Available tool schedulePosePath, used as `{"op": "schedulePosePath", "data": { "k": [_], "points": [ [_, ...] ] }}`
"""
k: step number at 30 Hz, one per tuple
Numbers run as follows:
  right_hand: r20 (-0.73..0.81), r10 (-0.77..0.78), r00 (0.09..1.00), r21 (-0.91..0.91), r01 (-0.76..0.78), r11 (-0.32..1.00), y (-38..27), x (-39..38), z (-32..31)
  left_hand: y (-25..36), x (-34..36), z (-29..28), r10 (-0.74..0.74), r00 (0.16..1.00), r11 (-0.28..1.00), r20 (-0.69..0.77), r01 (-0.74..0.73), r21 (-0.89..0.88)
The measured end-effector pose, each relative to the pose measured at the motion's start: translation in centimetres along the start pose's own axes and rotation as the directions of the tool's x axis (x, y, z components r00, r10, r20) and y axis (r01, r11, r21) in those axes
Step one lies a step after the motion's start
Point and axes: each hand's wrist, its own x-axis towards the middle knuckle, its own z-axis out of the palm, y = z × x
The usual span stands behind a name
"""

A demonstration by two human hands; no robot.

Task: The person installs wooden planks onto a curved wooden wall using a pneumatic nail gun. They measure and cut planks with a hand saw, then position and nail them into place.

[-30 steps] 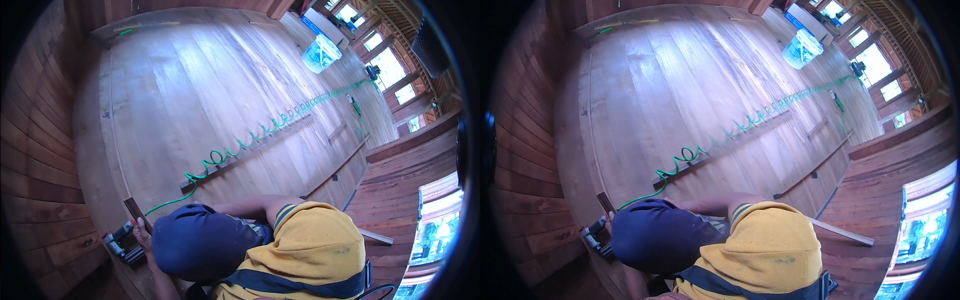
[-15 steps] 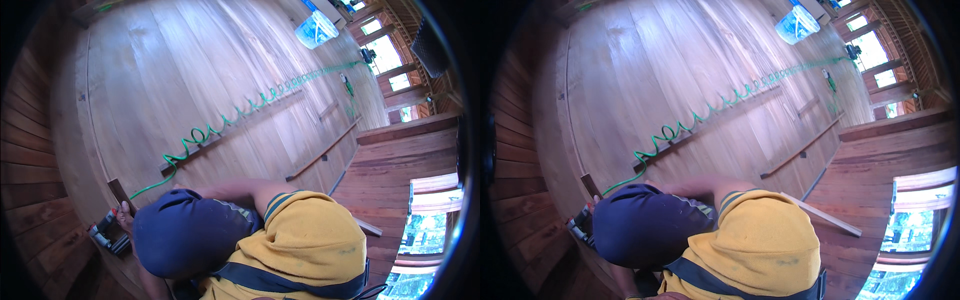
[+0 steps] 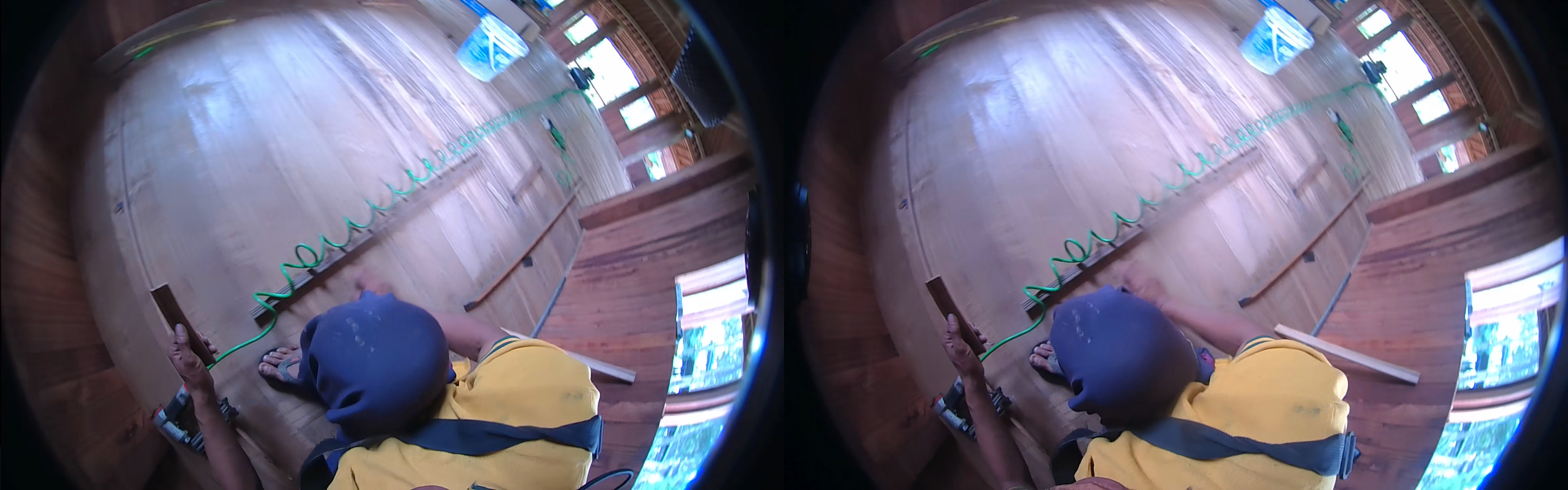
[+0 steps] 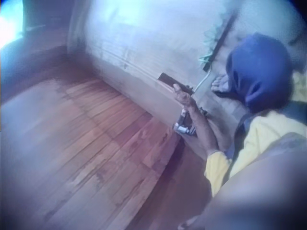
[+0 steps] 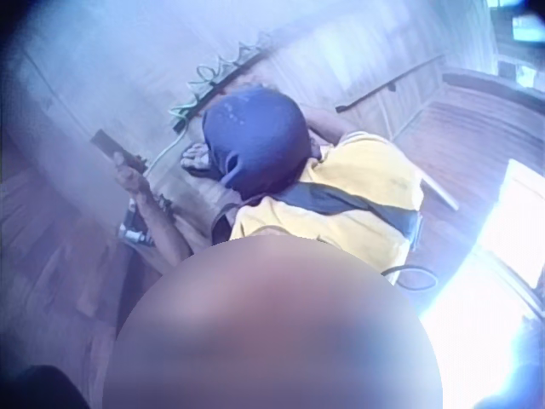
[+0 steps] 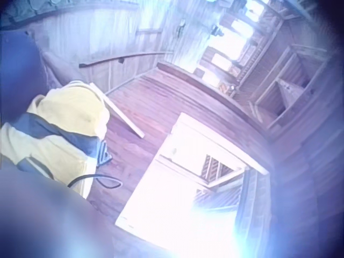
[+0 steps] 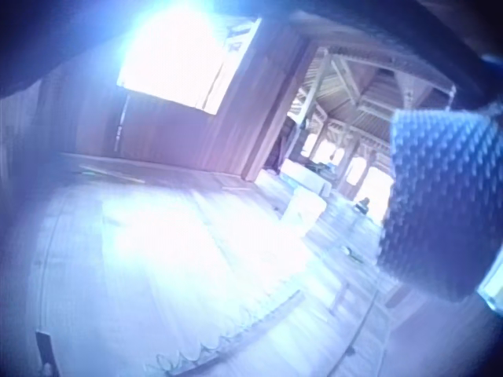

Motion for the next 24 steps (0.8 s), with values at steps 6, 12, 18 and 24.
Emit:
{"op": "schedulePosePath", "data": {
  "k": [6, 12, 18, 24],
  "points": [
    [0.125, 0.192, 0.973, -0.040, -0.189, 0.981, 7.1, 1.2, 1.5, -0.5, 3.6, 7.6, 0.077, 0.991, 0.996, 0.111, -0.073, -0.044],
    [0.097, 0.162, 0.982, -0.103, -0.152, 0.983, 9.2, 1.7, 3.1, -4.3, 6.9, 20.6, 0.067, 0.975, 0.998, 0.212, -0.068, -0.001],
    [0.023, 0.146, 0.989, 0.081, -0.148, 0.986, 9.0, 1.1, 2.8, -9.8, 13.8, 30.1, 0.050, 0.947, 0.937, 0.318, -0.154, 0.313],
    [0.120, 0.144, 0.982, -0.387, -0.087, 0.918, 10.1, 1.1, 5.2, -12.5, 17.0, 31.9, 0.188, 0.974, 0.781, 0.125, -0.225, 0.582]
  ]
}}
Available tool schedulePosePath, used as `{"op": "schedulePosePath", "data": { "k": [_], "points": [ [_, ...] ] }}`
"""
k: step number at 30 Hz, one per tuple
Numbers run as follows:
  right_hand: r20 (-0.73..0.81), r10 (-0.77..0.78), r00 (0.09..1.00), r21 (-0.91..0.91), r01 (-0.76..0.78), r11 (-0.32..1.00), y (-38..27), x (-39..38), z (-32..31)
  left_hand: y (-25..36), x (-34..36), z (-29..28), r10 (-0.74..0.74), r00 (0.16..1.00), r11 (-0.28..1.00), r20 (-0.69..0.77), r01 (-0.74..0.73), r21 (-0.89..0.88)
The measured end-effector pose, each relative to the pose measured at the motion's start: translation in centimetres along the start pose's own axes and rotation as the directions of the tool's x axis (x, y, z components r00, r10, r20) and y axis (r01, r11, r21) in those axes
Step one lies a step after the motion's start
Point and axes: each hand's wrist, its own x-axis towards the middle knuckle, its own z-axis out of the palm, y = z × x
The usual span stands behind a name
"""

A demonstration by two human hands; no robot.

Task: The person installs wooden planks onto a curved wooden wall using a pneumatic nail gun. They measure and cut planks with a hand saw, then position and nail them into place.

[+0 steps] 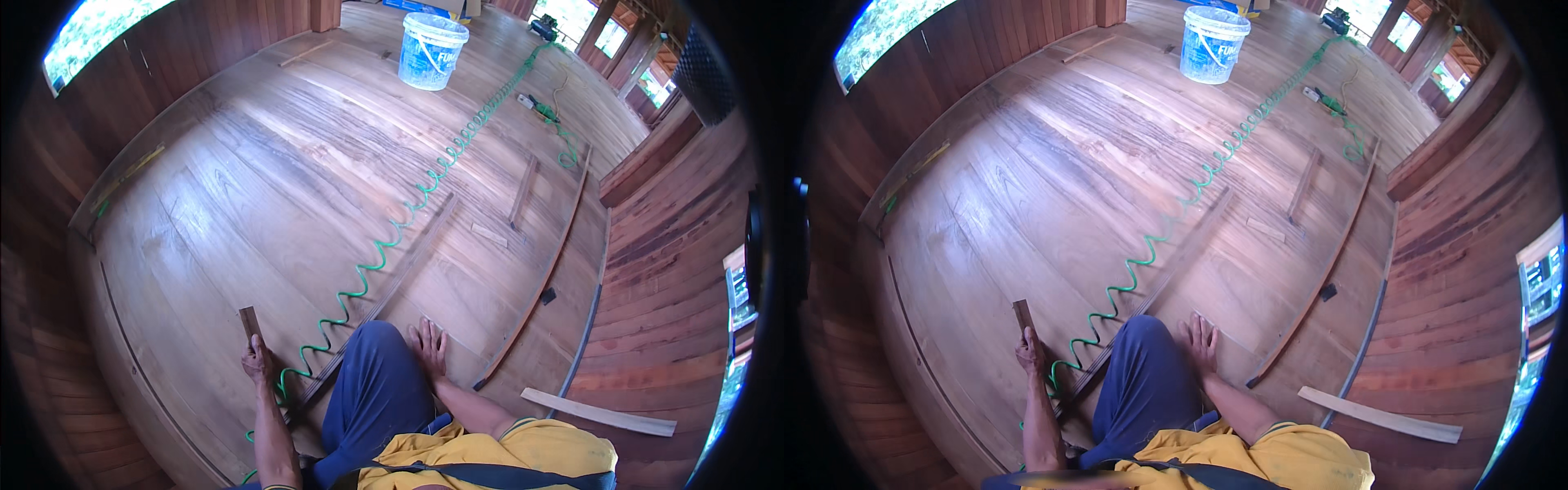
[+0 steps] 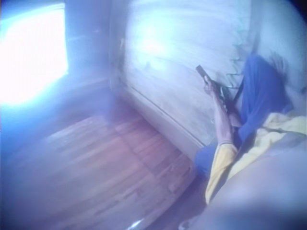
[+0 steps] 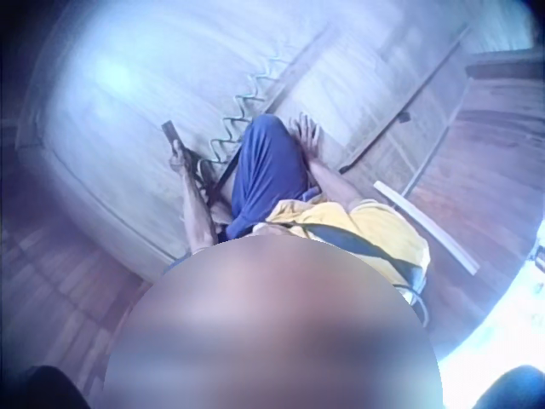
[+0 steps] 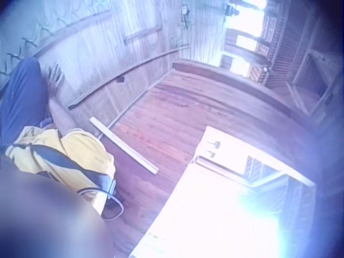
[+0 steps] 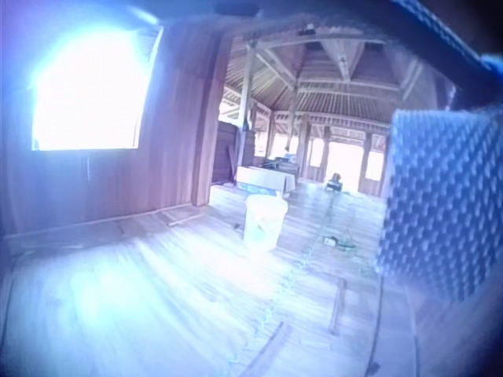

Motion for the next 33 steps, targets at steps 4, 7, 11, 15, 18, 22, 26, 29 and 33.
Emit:
{"op": "schedulePosePath", "data": {
  "k": [4, 7, 11, 15, 18, 22, 26, 29, 33],
  "points": [
    [-0.241, -0.007, 0.970, -0.098, -0.017, 0.995, 0.1, -0.1, 1.1, 0.0, 0.0, 0.8, 0.191, 0.970, 0.970, -0.149, -0.163, 0.179],
    [-0.197, 0.012, 0.980, -0.034, -0.019, 0.999, -0.1, -0.3, 0.9, 0.4, -0.2, 1.0, 0.068, 0.989, 0.997, -0.132, -0.062, 0.052],
    [-0.066, -0.004, 0.998, 0.007, 0.004, 1.000, -0.1, -0.5, 0.5, 0.7, -0.5, 1.0, 0.074, 0.983, 0.996, -0.168, -0.063, 0.068],
    [-0.221, -0.029, 0.975, -0.122, 0.002, 0.993, 0.2, -0.3, 0.8, 0.7, -0.3, 1.0, 0.051, 0.986, 0.998, -0.162, -0.055, -0.019],
    [-0.275, -0.025, 0.961, -0.154, -0.019, 0.988, 0.1, 0.0, 1.6, 0.5, 0.1, 0.9, 0.083, 0.983, 0.994, -0.165, -0.094, -0.058],
    [-0.467, 0.039, 0.883, -0.134, -0.114, 0.984, -0.4, 0.5, 2.5, 0.2, 0.7, 0.3, -0.051, 0.993, 0.980, -0.106, 0.029, -0.195],
    [-0.403, 0.083, 0.911, 0.087, -0.052, 0.995, -0.5, 0.2, 2.0, 0.5, 0.2, -0.1, -0.181, 0.970, 0.869, 0.160, 0.234, -0.436],
    [-0.240, 0.060, 0.969, 0.184, -0.016, 0.983, -0.1, -0.5, 0.6, 1.5, -0.4, -0.8, -0.116, 0.987, 0.952, 0.114, 0.143, -0.272],
    [-0.304, 0.055, 0.951, 0.155, -0.008, 0.988, 0.6, -0.7, -0.5, 3.0, -0.9, -1.3, -0.118, 0.983, 0.978, 0.144, 0.140, -0.153]
  ]
}}
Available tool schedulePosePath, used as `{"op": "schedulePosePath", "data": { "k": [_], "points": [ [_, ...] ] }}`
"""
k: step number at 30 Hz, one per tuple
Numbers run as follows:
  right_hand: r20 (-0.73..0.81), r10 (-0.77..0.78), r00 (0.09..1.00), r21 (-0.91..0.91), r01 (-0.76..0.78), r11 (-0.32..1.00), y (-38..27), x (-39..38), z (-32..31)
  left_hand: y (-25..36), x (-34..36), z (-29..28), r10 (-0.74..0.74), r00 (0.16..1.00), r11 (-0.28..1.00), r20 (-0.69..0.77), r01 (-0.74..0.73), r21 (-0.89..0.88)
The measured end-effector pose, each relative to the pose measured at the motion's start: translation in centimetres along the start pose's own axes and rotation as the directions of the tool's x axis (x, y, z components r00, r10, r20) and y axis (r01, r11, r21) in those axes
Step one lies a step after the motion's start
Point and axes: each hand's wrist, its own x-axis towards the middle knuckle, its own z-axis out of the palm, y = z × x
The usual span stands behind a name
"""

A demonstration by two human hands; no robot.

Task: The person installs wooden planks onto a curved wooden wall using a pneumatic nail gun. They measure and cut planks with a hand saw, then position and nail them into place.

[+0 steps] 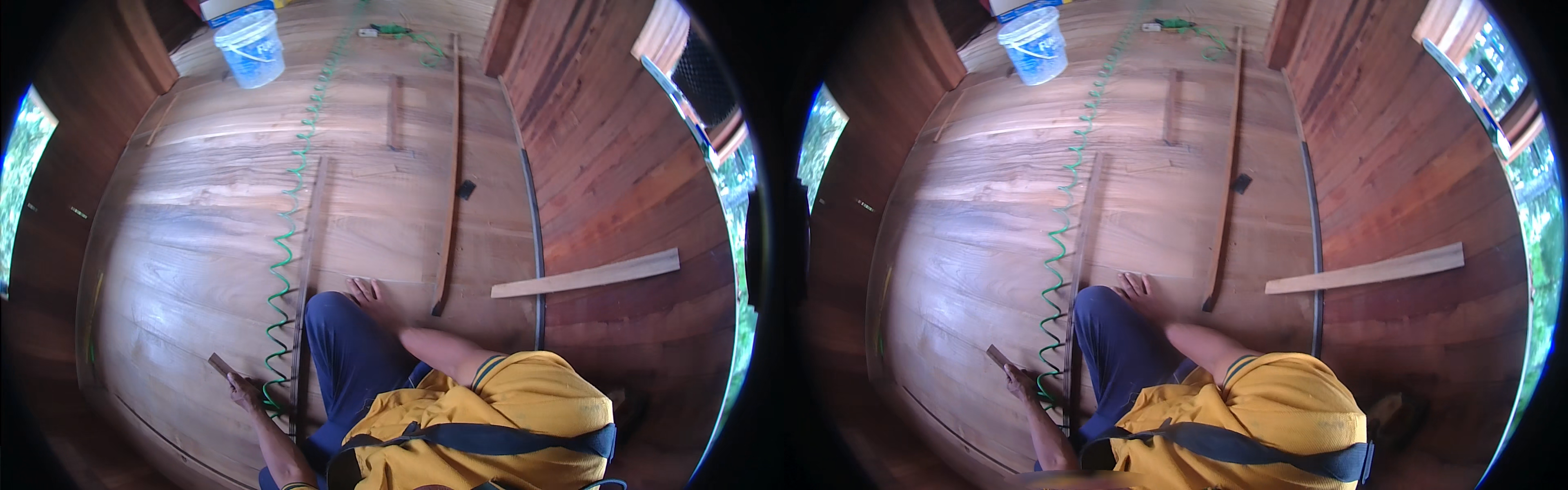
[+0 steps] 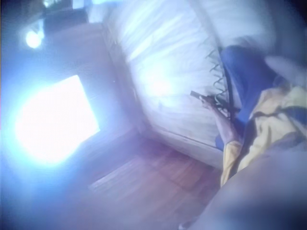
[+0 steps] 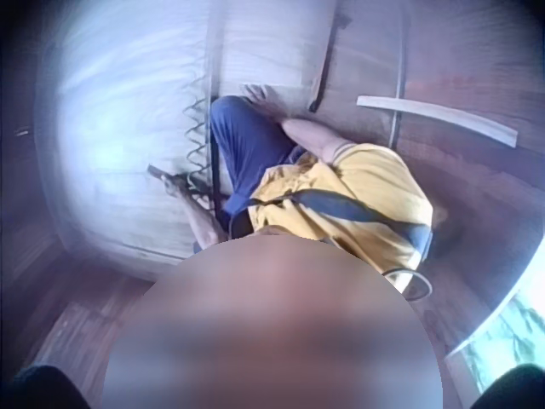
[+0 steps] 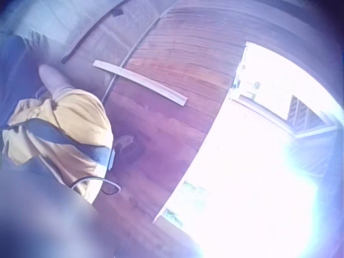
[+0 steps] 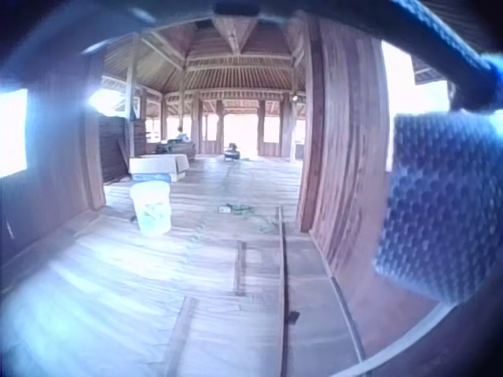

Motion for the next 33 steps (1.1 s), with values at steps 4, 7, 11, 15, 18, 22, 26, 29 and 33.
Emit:
{"op": "schedulePosePath", "data": {
  "k": [4, 7, 11, 15, 18, 22, 26, 29, 33],
  "points": [
    [-0.011, 0.011, 1.000, -0.017, -0.011, 1.000, -0.1, 0.0, 0.2, 0.2, -0.2, 0.1, 0.013, 1.000, 0.999, 0.000, -0.013, 0.034],
    [-0.023, 0.019, 1.000, -0.059, -0.021, 0.998, -0.2, -0.1, 0.5, -0.4, 0.0, 0.3, 0.082, 0.996, 0.995, -0.027, -0.080, 0.059],
    [0.011, 0.002, 1.000, -0.058, -0.001, 0.998, -0.2, -0.1, 0.6, -1.3, 0.5, 0.7, 0.029, 0.996, 0.999, -0.090, -0.025, 0.040],
    [0.036, 0.035, 0.999, 0.089, -0.038, 0.995, -0.3, 0.3, 0.2, -1.0, 0.2, 0.8, -0.081, 0.989, 0.995, -0.122, 0.073, -0.073],
    [0.107, 0.033, 0.994, 0.194, -0.054, 0.980, -0.5, 0.6, 0.0, -0.8, -0.4, 0.8, -0.071, 0.992, 0.993, -0.102, 0.060, -0.104],
    [0.201, 0.021, 0.979, 0.281, -0.078, 0.956, -0.5, 0.8, -0.1, -1.5, -0.1, 0.7, 0.043, 0.995, 0.987, -0.088, -0.056, -0.149],
    [0.204, 0.018, 0.979, 0.257, -0.071, 0.964, -0.4, 0.5, -0.3, -3.0, 1.1, 0.5, 0.060, 0.998, 0.980, -0.033, -0.065, -0.187],
    [0.189, -0.020, 0.982, 0.292, -0.037, 0.956, 0.6, 0.8, 0.0, -3.6, 1.4, 0.0, 0.021, 1.000, 0.975, -0.017, -0.025, -0.219],
    [0.302, 0.182, 0.936, 0.469, -0.313, 0.826, 5.6, 4.7, 1.8, -3.2, -0.1, -3.5, -0.010, 0.988, 0.947, -0.155, -0.040, -0.320]
  ]
}}
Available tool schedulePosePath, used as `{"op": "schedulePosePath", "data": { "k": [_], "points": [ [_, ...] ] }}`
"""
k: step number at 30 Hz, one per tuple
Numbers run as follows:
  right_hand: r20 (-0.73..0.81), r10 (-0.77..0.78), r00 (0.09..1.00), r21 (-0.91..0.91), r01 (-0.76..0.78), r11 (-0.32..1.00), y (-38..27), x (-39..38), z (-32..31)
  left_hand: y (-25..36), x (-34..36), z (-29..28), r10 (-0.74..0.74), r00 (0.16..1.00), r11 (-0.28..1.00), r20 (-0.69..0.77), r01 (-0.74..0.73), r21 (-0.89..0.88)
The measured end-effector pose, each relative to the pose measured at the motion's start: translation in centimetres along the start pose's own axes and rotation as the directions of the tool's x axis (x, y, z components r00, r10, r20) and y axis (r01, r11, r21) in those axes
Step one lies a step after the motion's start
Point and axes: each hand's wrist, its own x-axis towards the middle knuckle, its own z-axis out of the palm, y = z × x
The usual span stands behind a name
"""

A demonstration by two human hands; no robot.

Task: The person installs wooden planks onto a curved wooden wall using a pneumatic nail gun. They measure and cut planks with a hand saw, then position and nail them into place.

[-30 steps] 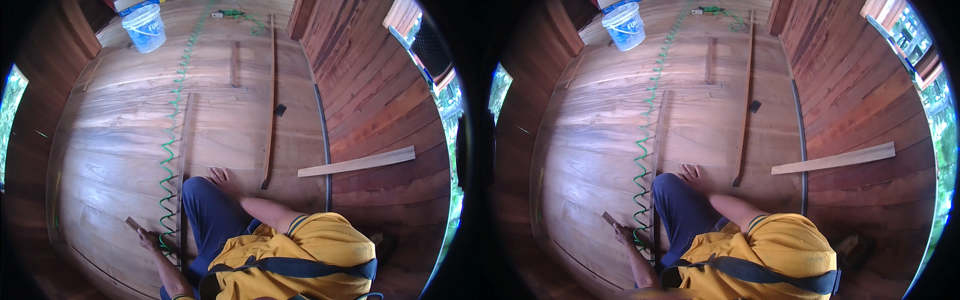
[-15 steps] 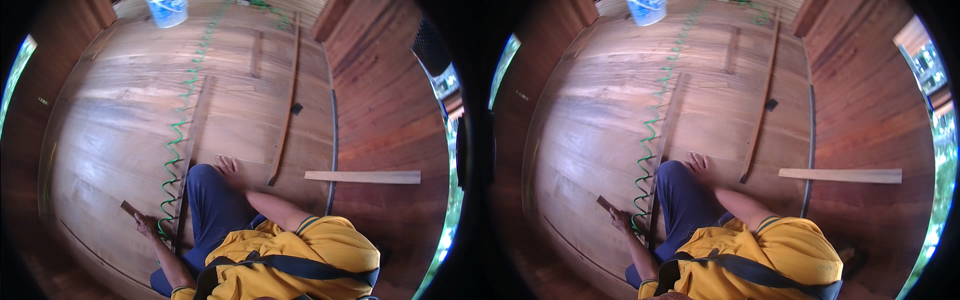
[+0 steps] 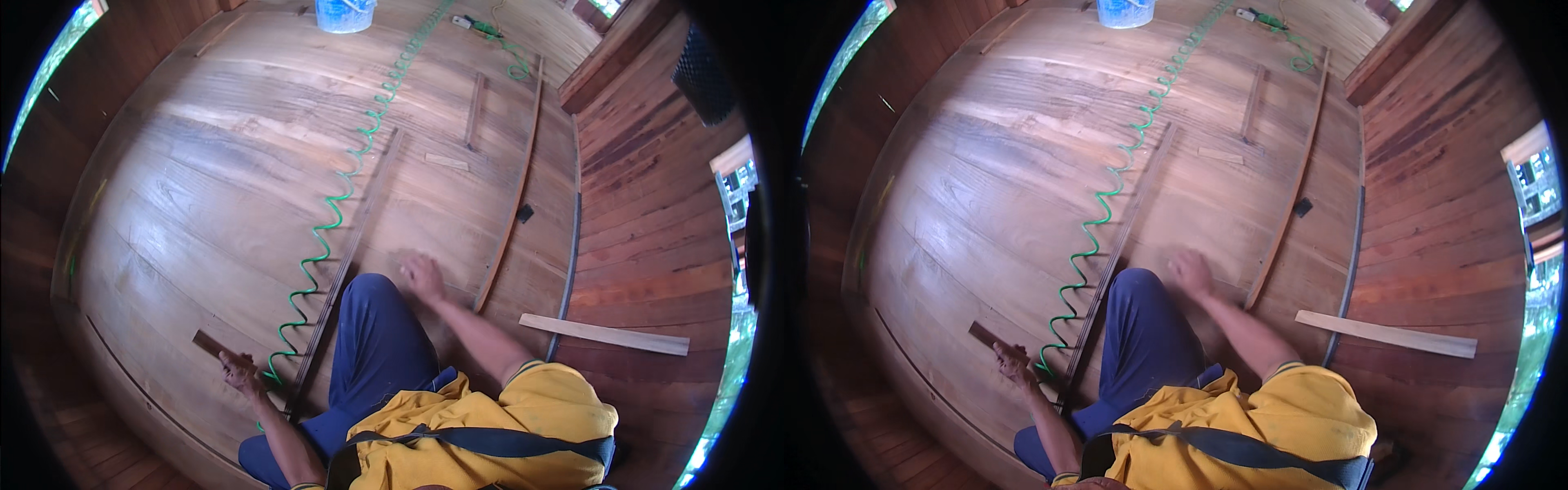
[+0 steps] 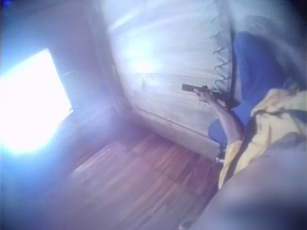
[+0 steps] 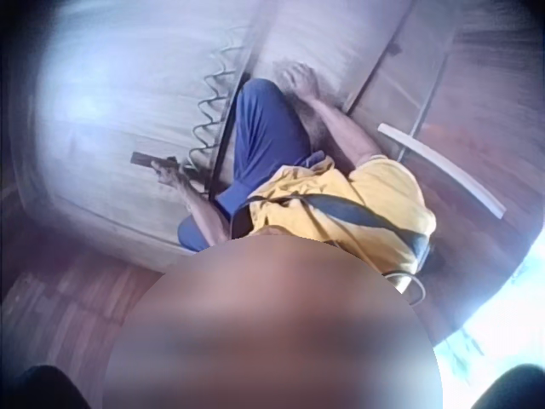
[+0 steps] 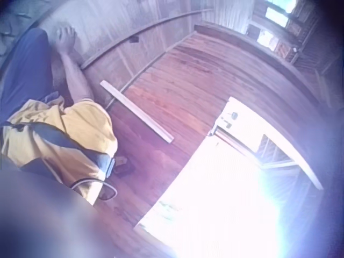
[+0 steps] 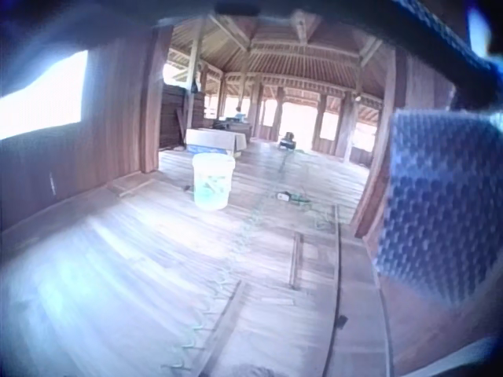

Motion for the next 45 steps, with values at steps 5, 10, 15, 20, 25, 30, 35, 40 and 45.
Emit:
{"op": "schedulePosePath", "data": {
  "k": [5, 10, 15, 20, 25, 30, 35, 40, 45],
  "points": [
    [-0.312, 0.156, 0.937, -0.114, -0.200, 0.973, 8.1, 15.3, -4.3, 5.7, -0.2, -5.2, 0.318, 0.947, 0.945, -0.038, -0.320, -0.063],
    [-0.273, 0.317, 0.908, -0.318, -0.396, 0.861, 13.7, 24.4, -7.0, 13.0, -2.9, -7.3, 0.150, 0.978, 0.948, -0.144, -0.101, 0.302],
    [-0.131, 0.379, 0.916, -0.392, -0.399, 0.829, 12.5, 23.1, -7.6, 13.8, -6.0, -6.7, 0.228, 0.953, 0.957, -0.200, -0.182, 0.224],
    [-0.006, 0.227, 0.974, 0.116, -0.225, 0.967, 2.2, 16.5, -9.3, 12.1, -8.0, -5.4, 0.251, 0.963, 0.965, -0.100, -0.241, 0.101],
    [0.452, -0.089, 0.888, 0.837, -0.388, 0.386, -15.0, 3.7, -12.0, 13.8, -13.2, -2.4, 0.198, 0.977, 0.980, 0.084, -0.198, -0.007],
    [0.338, -0.478, 0.811, 0.895, -0.119, 0.429, -27.8, -6.4, -13.3, 16.6, -17.1, -3.1, 0.293, 0.924, 0.941, 0.246, -0.323, 0.095],
    [0.366, -0.696, 0.618, 0.858, 0.066, 0.510, -33.2, -10.7, -12.9, 18.3, -19.9, -9.2, 0.068, 0.940, 0.997, 0.334, -0.077, 0.014],
    [0.222, -0.855, 0.468, 0.869, 0.304, 0.392, -36.8, -13.3, -12.9, 19.3, -23.4, -14.3, -0.009, 0.954, 0.982, 0.300, 0.065, -0.178],
    [0.056, -0.964, 0.261, 0.791, 0.577, 0.202, -40.4, -15.7, -13.8, 21.6, -27.6, -18.1, 0.303, 0.952, 0.888, 0.028, -0.293, 0.354]
  ]
}}
